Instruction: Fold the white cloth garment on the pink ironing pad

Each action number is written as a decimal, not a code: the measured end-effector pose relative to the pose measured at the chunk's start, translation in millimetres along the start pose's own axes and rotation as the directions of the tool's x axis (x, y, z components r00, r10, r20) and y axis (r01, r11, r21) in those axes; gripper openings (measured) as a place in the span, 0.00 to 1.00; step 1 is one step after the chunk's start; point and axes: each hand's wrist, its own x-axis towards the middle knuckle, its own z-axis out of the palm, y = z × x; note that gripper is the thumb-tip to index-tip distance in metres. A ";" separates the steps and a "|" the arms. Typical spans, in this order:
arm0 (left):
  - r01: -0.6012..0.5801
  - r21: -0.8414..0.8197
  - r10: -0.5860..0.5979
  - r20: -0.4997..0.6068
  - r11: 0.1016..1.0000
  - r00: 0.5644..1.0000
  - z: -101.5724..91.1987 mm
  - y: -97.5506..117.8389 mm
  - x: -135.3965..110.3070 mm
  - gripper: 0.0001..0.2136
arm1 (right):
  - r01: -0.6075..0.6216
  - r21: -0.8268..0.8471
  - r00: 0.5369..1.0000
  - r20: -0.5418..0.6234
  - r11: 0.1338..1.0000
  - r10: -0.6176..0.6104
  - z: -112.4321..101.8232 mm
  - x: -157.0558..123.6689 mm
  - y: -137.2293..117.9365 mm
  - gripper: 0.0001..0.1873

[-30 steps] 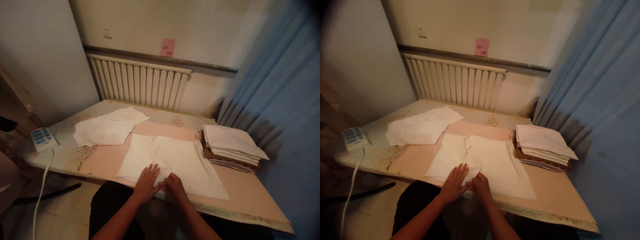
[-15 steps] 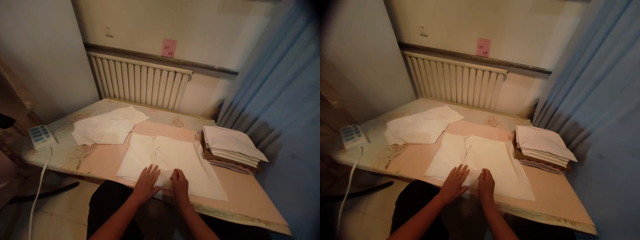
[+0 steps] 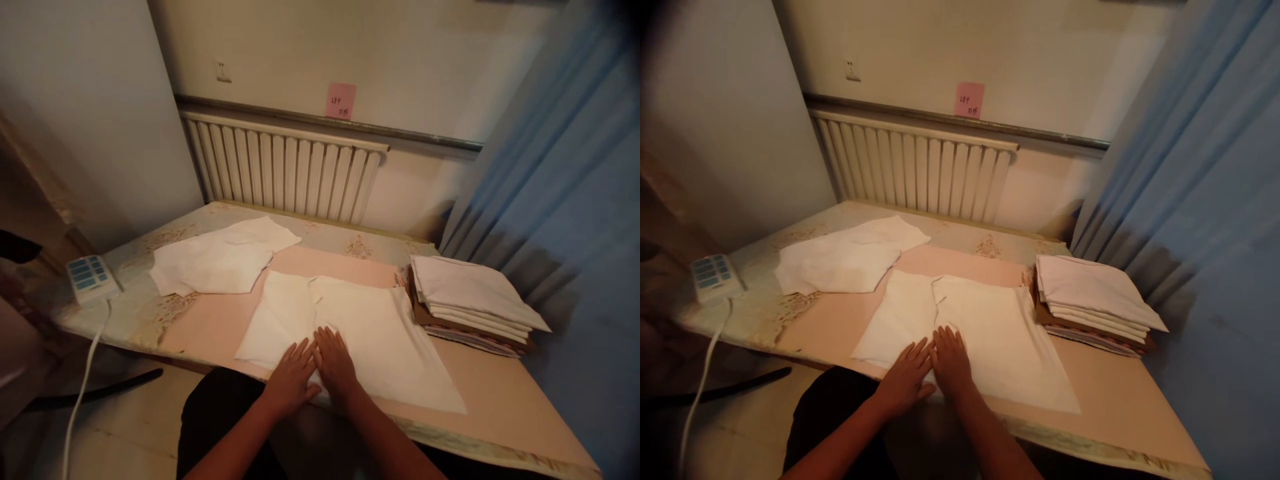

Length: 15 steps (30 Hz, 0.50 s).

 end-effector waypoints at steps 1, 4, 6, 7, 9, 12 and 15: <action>-0.012 -0.015 0.012 0.005 1.000 1.000 -1.5 -2.7 -1.8 0.32 | 0.001 -0.008 1.000 -0.016 1.000 -0.002 -0.8 -2.7 2.5 0.21; 0.058 -0.059 -0.061 -0.040 0.997 0.997 -6.9 -13.0 -2.1 0.21 | 0.005 -0.024 1.000 -0.029 1.000 -0.006 -3.0 -6.6 3.5 0.22; 0.180 -0.036 -0.183 -0.129 0.983 0.975 -11.2 -23.1 2.0 0.18 | -0.005 -0.031 1.000 -0.029 1.000 0.004 -3.6 -6.3 1.2 0.23; 0.244 -0.004 -0.241 -0.177 0.970 0.954 -13.2 -29.3 4.5 0.19 | -0.009 -0.032 1.000 -0.028 0.999 0.009 -3.6 -5.9 0.0 0.24; 0.360 0.080 -0.333 -0.236 0.930 0.913 -16.4 -43.9 8.2 0.21 | -0.016 -0.043 1.000 -0.026 0.999 0.015 -3.0 -5.5 -1.1 0.24; 0.529 0.171 -0.497 -0.197 0.831 0.845 -17.4 -66.6 6.7 0.25 | -0.010 -0.082 1.000 -0.022 0.997 0.008 -0.7 -6.3 0.3 0.24; 0.647 0.204 -0.634 -0.133 0.735 0.762 -17.0 -83.7 0.1 0.28 | -0.010 -0.120 1.000 -0.011 0.993 0.009 2.5 -7.1 2.5 0.24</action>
